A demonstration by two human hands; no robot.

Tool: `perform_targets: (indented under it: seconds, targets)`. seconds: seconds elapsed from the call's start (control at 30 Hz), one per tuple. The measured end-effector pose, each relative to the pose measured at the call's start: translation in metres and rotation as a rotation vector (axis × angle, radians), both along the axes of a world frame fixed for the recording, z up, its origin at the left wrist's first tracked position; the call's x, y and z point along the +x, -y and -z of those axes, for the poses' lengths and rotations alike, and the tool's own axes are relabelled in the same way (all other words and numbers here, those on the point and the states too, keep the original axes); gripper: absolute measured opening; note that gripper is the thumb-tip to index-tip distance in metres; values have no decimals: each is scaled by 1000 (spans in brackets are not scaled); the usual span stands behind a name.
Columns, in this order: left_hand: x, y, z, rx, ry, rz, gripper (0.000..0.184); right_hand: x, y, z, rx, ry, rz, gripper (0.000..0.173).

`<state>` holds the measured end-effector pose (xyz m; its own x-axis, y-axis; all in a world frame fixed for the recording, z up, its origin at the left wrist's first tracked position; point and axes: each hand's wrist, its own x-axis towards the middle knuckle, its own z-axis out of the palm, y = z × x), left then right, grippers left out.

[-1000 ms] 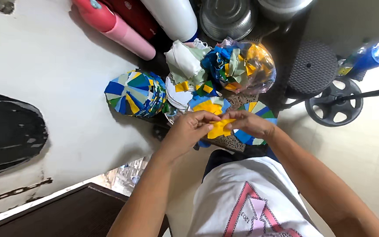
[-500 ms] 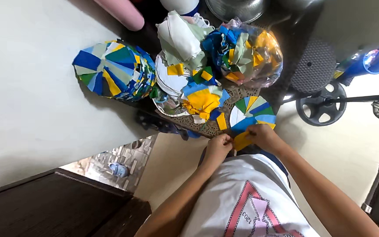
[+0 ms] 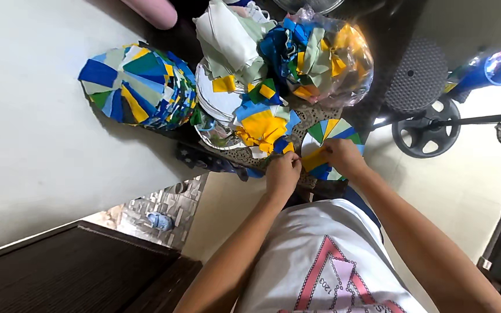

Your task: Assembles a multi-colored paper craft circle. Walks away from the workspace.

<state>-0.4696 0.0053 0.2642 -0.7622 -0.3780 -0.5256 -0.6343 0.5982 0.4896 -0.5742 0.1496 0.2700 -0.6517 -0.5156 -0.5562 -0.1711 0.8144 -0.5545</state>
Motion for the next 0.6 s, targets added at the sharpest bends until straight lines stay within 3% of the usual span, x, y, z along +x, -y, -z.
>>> perform_targets:
  seconds: [0.6]
  targets:
    - [4,10,4,20,-28,-54,22,-3,1,5,11,-8,12,14]
